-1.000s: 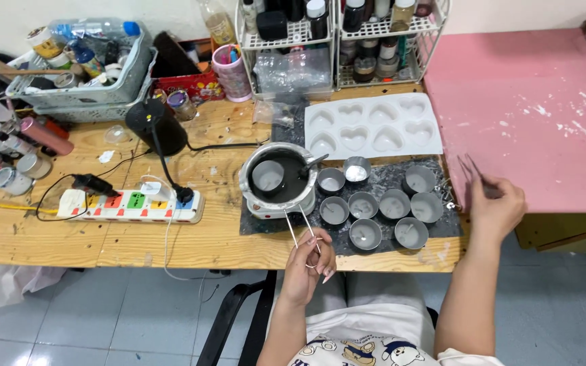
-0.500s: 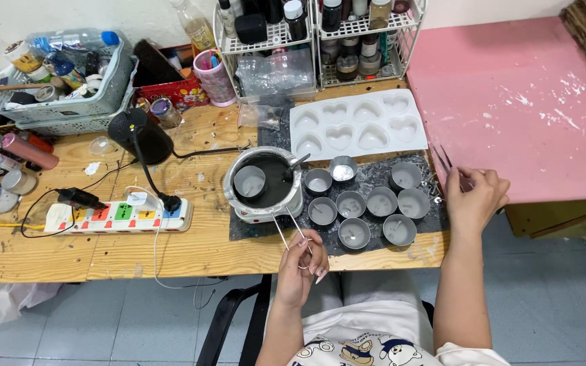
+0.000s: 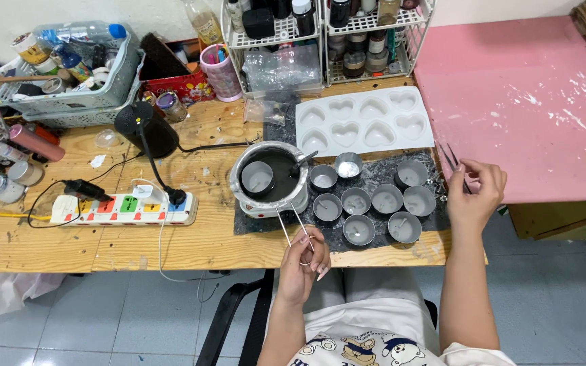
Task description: Stirring and preparing wax in a production studio.
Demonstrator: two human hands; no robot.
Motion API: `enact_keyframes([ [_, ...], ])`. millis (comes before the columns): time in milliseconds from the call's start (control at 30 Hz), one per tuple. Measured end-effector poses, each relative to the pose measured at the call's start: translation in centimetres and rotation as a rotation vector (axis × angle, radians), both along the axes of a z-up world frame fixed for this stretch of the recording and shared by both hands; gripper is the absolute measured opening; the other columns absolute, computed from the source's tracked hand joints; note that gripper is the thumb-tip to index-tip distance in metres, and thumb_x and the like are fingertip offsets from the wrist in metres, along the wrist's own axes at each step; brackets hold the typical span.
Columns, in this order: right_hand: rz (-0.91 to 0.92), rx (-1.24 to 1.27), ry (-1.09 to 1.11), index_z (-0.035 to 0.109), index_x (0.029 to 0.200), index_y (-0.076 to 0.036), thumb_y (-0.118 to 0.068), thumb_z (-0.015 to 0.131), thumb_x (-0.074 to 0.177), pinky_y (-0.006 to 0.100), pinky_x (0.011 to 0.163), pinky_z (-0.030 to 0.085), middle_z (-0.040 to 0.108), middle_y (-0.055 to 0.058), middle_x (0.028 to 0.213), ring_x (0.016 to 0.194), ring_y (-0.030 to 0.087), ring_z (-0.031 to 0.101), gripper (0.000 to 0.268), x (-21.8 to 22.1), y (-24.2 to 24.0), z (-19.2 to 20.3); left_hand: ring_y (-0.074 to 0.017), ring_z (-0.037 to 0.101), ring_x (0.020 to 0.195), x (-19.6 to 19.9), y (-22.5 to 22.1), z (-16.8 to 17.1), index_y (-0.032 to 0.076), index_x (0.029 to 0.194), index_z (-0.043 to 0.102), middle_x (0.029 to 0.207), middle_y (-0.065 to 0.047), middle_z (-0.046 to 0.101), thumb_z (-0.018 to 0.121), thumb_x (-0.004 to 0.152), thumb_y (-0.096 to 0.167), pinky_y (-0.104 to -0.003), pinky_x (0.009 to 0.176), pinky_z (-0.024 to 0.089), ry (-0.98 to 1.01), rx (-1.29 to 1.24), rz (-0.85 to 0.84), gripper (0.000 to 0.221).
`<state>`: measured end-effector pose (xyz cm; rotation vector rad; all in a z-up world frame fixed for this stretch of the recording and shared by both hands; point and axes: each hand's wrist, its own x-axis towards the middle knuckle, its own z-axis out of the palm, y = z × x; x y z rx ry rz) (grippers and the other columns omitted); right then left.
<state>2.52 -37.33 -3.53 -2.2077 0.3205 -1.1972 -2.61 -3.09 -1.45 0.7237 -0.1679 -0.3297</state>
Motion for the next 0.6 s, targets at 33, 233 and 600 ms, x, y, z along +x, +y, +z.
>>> enact_keyframes([
  [33,0.040,0.024,-0.038,0.074,0.107,-0.004,-0.001,0.073,0.102,0.035,0.089,0.050,0.064,0.009,0.100,0.099,0.023,0.060,0.006,-0.2,0.6,1.0,-0.0138,0.044,0.058,0.0,0.1,0.1,-0.001,0.108,0.053,0.062,-0.002,0.041,0.034,0.110,0.020,-0.028,0.056,0.041,0.000,0.003,-0.003,0.028],
  [233,0.531,0.239,-0.003,0.067,0.131,-0.005,-0.006,0.071,0.100,0.027,0.079,0.048,0.063,0.002,0.096,0.087,0.009,0.056,0.032,0.2,9.7,8.0,-0.0141,0.044,0.058,-0.1,0.1,0.4,-0.001,0.109,0.053,0.063,-0.002,0.041,0.038,0.109,0.021,-0.029,0.054,0.041,0.020,0.025,-0.020,0.027],
  [600,1.038,0.381,0.461,0.071,0.124,-0.005,-0.015,0.068,0.100,0.023,0.065,0.048,0.068,0.000,0.085,0.074,0.004,0.057,0.026,9.1,18.4,8.6,-0.0145,0.047,0.061,-0.4,1.7,0.1,0.000,0.110,0.052,0.065,-0.002,0.042,0.037,0.110,0.021,-0.028,0.055,0.042,0.025,-0.016,-0.066,0.026],
])
